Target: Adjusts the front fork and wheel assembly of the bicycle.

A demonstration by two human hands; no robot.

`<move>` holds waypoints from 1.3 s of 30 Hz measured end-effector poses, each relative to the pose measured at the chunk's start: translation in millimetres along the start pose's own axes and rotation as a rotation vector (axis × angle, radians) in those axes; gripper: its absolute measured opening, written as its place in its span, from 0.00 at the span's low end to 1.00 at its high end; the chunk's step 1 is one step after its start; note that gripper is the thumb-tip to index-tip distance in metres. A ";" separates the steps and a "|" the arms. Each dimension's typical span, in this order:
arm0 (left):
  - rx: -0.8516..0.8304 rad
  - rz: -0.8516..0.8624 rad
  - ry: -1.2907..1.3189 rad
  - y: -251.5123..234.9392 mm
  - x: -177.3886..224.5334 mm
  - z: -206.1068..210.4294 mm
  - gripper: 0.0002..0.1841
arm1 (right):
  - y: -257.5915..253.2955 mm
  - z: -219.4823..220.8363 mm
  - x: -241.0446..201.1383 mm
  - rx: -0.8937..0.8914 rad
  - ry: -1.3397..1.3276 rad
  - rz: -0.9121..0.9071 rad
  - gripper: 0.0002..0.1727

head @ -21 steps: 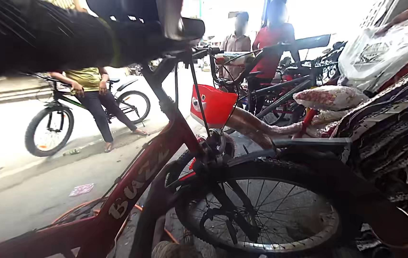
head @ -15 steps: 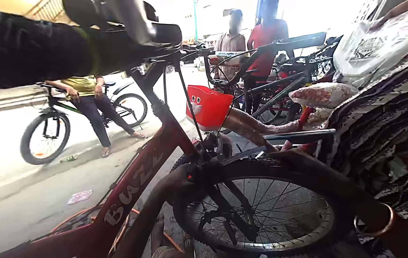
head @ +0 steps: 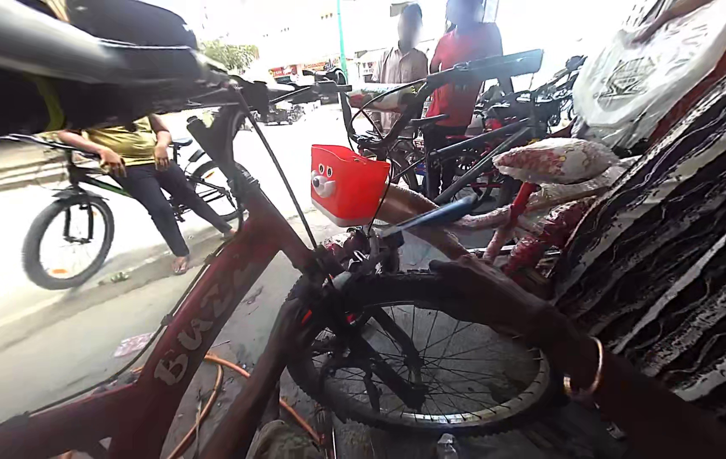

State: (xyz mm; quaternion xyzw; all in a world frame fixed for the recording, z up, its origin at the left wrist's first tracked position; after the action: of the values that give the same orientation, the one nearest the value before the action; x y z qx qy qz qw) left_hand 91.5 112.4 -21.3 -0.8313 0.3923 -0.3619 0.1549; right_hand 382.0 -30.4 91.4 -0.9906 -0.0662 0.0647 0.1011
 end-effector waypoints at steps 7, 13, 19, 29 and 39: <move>-0.015 -0.041 -0.058 4.4 15.6 0.2 0.25 | 16.3 -3.6 12.1 0.213 -0.041 -0.084 0.24; -0.072 -0.094 -0.076 16.7 35.5 -0.3 0.27 | 32.9 -22.8 1.5 0.109 0.004 -0.064 0.15; -0.091 -0.061 -0.006 19.7 12.3 -9.3 0.29 | 20.0 -13.9 -8.9 0.192 0.025 -0.095 0.22; -0.088 -0.150 0.100 -2.5 7.2 1.3 0.17 | 7.0 -3.9 16.6 0.160 0.122 -0.065 0.21; -0.033 -0.175 0.101 16.3 15.1 -0.5 0.19 | -38.2 -17.7 -50.4 0.040 -1.023 0.018 0.10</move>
State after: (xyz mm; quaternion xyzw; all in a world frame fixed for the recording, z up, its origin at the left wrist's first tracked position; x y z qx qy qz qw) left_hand 88.9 90.3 -22.5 -0.8456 0.3315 -0.4088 0.0889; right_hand 330.5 -4.0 122.3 -0.8305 -0.0975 0.5433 0.0743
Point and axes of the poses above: each hand's wrist, its own y-axis away from the middle knuckle, its own z-axis out of the palm, x = y × z, the point moved 9 cm from there along -y, towards the middle knuckle, and after that the axes turned 2 degrees about -x, right-handed, at the moved point
